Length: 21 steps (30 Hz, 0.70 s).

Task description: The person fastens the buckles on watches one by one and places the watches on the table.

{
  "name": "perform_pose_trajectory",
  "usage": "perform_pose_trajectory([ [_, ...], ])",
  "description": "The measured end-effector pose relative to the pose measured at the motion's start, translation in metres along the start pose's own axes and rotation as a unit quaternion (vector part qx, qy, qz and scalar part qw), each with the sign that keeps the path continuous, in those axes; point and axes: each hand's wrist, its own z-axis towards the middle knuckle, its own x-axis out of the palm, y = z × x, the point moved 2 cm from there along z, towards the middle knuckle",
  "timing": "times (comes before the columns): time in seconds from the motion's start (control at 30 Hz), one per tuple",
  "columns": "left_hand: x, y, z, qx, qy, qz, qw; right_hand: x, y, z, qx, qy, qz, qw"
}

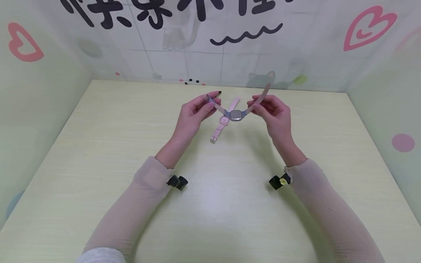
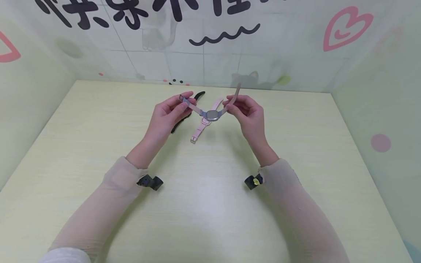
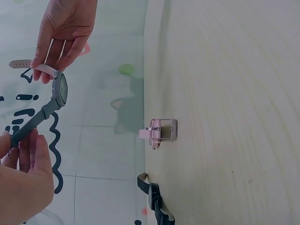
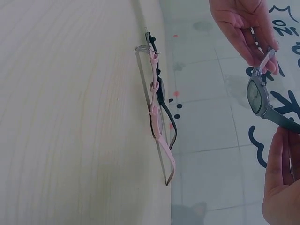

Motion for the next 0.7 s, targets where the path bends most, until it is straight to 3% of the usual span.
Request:
perform_pose_trajectory([
  [0.7,-0.0016,-0.0042,-0.0006,0.001,-0.004,-0.001,1.0000,0.0013,-0.0023,-0.0001,-0.016,0.020,-0.041,0.999],
])
